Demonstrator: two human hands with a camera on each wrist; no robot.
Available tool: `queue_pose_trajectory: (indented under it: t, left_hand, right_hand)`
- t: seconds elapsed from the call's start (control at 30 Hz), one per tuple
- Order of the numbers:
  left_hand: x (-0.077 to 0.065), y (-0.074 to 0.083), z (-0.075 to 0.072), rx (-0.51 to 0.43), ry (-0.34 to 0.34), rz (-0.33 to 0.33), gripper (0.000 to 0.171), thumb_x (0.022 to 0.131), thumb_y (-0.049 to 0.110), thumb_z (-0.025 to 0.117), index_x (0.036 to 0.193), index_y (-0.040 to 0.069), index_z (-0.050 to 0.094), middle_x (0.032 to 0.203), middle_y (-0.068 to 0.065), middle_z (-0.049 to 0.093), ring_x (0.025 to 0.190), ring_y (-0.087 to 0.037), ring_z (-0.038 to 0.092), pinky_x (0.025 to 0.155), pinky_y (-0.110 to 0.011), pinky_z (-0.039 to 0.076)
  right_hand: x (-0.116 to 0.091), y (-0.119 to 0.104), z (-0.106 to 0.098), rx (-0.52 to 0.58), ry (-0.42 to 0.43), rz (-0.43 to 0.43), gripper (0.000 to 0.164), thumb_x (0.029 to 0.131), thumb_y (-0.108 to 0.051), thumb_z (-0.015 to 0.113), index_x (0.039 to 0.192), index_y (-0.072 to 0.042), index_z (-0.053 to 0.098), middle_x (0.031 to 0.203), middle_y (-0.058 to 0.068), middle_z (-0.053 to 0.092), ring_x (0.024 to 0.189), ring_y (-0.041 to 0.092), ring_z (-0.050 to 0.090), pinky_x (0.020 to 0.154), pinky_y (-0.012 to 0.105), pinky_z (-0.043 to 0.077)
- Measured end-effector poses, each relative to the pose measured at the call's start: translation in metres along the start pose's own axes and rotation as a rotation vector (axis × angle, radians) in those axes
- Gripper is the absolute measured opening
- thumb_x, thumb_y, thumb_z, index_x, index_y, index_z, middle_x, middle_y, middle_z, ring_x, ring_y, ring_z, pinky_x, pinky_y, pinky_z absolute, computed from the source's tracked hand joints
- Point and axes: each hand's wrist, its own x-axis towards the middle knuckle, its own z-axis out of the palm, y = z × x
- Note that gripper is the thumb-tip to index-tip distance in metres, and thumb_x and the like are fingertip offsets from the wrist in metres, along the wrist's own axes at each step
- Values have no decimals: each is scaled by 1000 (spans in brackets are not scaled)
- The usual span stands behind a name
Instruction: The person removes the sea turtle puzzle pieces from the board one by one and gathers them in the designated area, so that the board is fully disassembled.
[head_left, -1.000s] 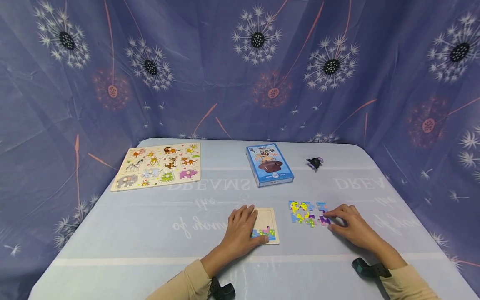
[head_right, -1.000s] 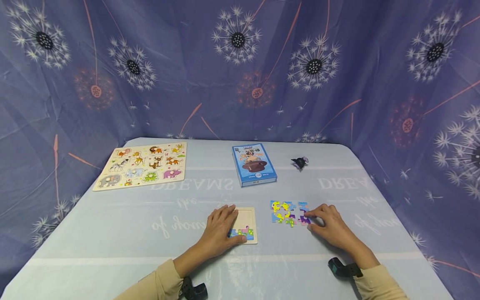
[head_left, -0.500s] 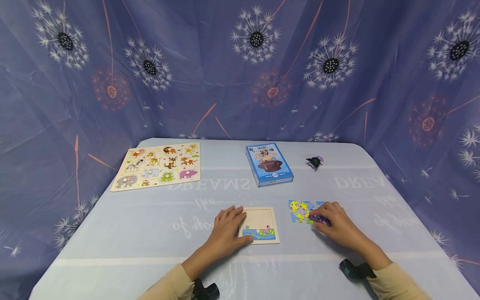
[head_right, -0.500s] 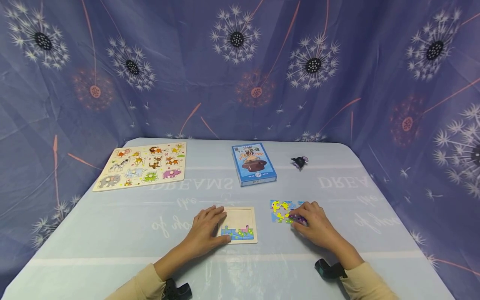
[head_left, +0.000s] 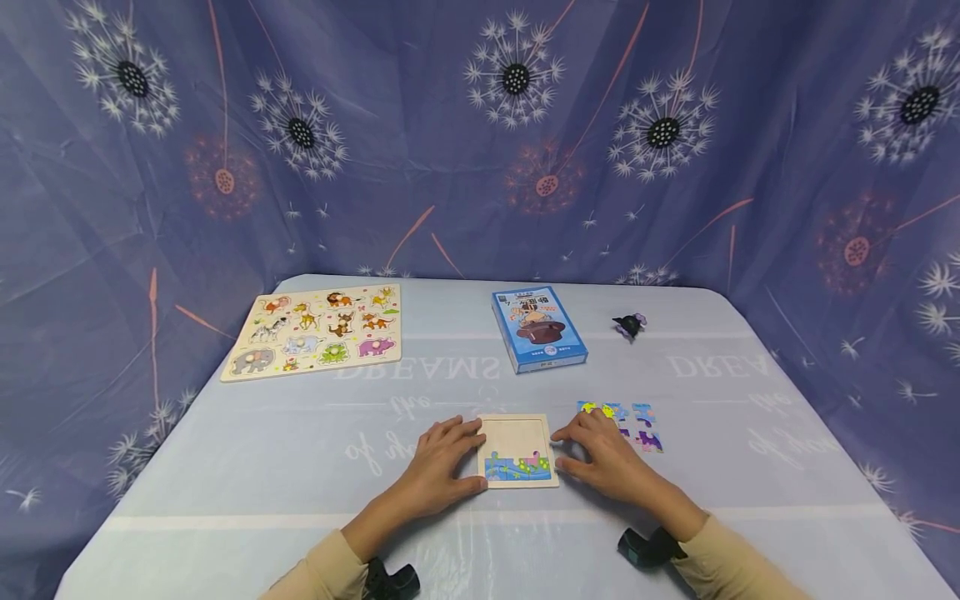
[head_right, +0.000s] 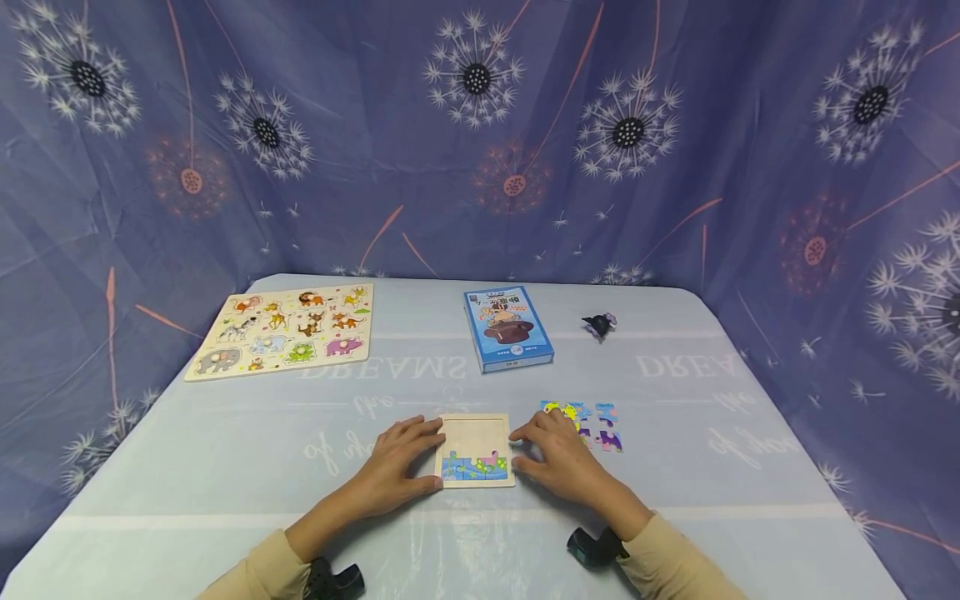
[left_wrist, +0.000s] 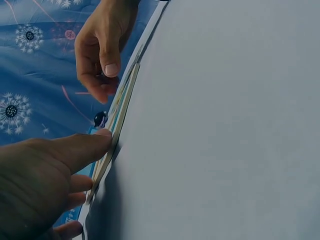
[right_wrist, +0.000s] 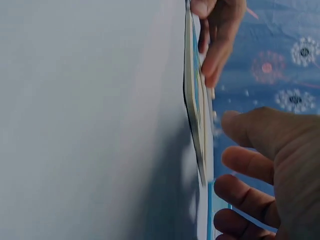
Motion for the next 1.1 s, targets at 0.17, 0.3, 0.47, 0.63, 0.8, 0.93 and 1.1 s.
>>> queue_pose_trajectory:
  t: [0.17,0.3,0.47,0.63,0.8,0.93,1.1]
  left_hand:
    - [-3,-2,-2,2,-10,12,58,80,31,72,129,7,56,144,-9,46,138,-36,32,108,-62,20]
    - [-3,-3,-3,4,-15,10,58,80,32,71,130,8,56,144,-8,47,138,-36,32,109,-62,19]
    - [-4,-2,-2,1,-3,13,58,81,33,71,131,8,55,144,-8,46,138,-36,32,109,-63,19]
    - [-4,-1,-2,2,-4,11,59,81,33,71,131,8,55,144,-9,46,138,-36,32,109,-63,18]
    - [-4,-2,-1,-9,2,21,57,82,32,70,131,7,55,144,-9,46,138,-37,32,109,-63,18]
    - [-4,-3,-1,-12,-1,26,57,83,33,70,130,7,55,144,-10,46,137,-37,32,108,-64,18]
    - [-4,-3,-1,-12,-3,31,57,83,33,70,130,6,55,143,-10,46,137,-37,32,108,-64,18]
  right_hand:
    - [6,-15,8,5,-12,-33,27,75,-29,76,101,-22,69,90,-9,57,88,6,41,81,33,39]
    - [10,-26,15,17,-24,-52,27,76,-31,76,100,-23,69,89,-10,56,85,5,38,76,28,36]
    - [14,-36,23,38,2,-82,28,74,-30,78,99,-20,69,84,-10,54,83,3,36,74,25,35]
    - [18,-46,29,70,8,-88,28,74,-28,78,99,-19,70,82,-9,51,82,3,34,71,21,34]
    - [21,-53,32,86,-10,-95,27,75,-27,77,99,-17,69,83,-6,51,83,5,36,72,22,36]
    - [22,-57,34,85,-25,-89,27,75,-27,77,99,-17,69,84,-6,52,84,6,37,74,24,38]
    - [23,-59,35,79,-43,-69,28,76,-29,77,99,-17,70,84,-6,51,84,6,38,74,24,38]
